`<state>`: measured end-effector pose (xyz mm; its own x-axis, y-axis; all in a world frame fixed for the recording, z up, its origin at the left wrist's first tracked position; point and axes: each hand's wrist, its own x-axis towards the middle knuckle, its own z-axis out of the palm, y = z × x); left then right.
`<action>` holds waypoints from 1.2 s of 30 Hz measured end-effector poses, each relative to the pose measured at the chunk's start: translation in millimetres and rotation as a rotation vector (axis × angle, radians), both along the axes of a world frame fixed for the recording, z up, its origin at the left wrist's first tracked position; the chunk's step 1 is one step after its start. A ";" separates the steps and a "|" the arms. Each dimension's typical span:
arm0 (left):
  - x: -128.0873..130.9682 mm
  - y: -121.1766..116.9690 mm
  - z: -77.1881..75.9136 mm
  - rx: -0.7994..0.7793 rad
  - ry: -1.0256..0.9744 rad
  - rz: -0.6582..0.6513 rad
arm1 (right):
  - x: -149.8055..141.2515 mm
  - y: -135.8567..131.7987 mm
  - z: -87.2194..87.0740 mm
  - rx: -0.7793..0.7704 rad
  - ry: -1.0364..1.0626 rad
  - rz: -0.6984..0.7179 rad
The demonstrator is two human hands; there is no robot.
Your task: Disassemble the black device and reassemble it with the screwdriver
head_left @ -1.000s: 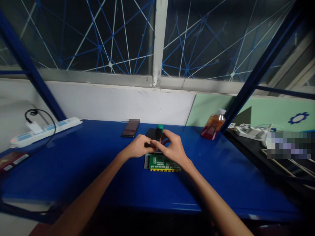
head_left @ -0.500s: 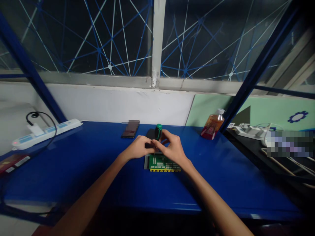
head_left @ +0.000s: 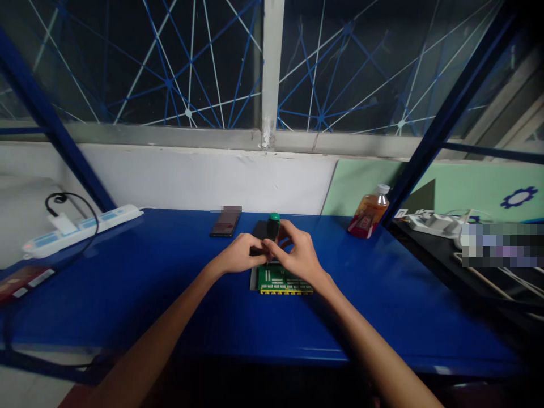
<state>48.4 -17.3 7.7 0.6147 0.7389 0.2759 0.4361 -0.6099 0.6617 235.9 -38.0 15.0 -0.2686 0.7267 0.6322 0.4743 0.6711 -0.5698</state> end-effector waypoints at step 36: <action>0.2 1.0 -0.3 0.025 -0.072 0.044 | 0.4 -1.7 -0.7 0.016 -0.027 -0.008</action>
